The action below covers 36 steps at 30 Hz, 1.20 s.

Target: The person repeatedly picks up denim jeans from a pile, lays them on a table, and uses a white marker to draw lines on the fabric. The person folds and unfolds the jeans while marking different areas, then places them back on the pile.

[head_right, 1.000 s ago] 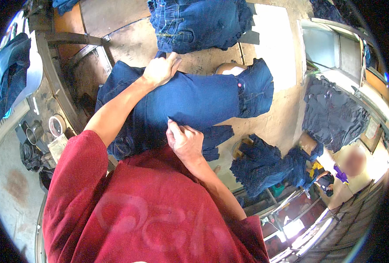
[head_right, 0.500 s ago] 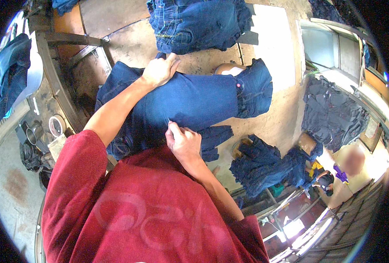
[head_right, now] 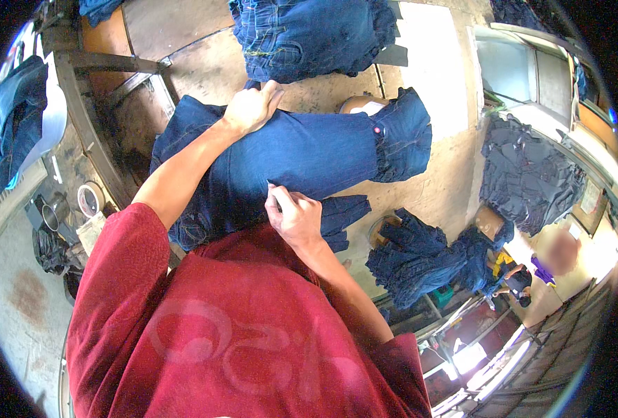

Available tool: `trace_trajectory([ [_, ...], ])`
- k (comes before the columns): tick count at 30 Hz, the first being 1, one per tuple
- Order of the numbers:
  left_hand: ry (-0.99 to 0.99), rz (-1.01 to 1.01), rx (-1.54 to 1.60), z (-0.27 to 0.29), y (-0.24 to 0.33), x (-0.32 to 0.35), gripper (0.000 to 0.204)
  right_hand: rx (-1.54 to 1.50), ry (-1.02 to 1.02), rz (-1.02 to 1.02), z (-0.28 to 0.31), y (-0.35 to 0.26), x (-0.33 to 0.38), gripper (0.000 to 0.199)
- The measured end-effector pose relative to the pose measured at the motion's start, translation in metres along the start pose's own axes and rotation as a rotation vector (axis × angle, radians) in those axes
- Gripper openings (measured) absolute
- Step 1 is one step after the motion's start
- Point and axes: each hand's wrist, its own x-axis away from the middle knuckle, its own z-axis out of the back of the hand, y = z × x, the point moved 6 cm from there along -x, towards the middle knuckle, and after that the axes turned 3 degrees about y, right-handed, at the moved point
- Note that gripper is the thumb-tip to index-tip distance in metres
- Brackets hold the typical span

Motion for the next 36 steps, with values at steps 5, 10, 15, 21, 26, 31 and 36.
trace_trajectory([
  [5, -0.021, 0.021, 0.013, -0.002, -0.002, 0.001, 0.032, 0.056, -0.005, 0.017, -0.005, 0.004, 0.0, 0.01],
  [10, -0.043, 0.015, 0.0, -0.004, 0.0, 0.0, 0.032, 0.116, -0.119, 0.073, -0.002, -0.001, 0.002, 0.009],
  [15, -0.139, 0.122, -0.029, 0.051, 0.009, 0.003, 0.041, -0.439, -0.114, -0.33, 0.019, 0.032, -0.002, 0.013],
  [21, 0.55, 0.598, -0.422, 0.199, 0.054, 0.195, 0.09, -0.121, 0.035, -0.269, 0.046, 0.056, -0.007, 0.02],
  [26, 0.483, 0.846, -0.343, 0.131, 0.087, 0.301, 0.093, -0.083, 0.048, 0.074, 0.014, 0.049, -0.007, 0.029],
  [31, 0.594, 0.872, -0.26, 0.126, 0.096, 0.297, 0.045, -0.062, 0.108, 0.226, 0.001, 0.05, -0.007, 0.016],
  [36, 0.57, 1.338, 1.458, 0.11, 0.131, 0.299, 0.049, -0.277, 0.053, 0.125, 0.01, 0.061, -0.009, 0.01],
])
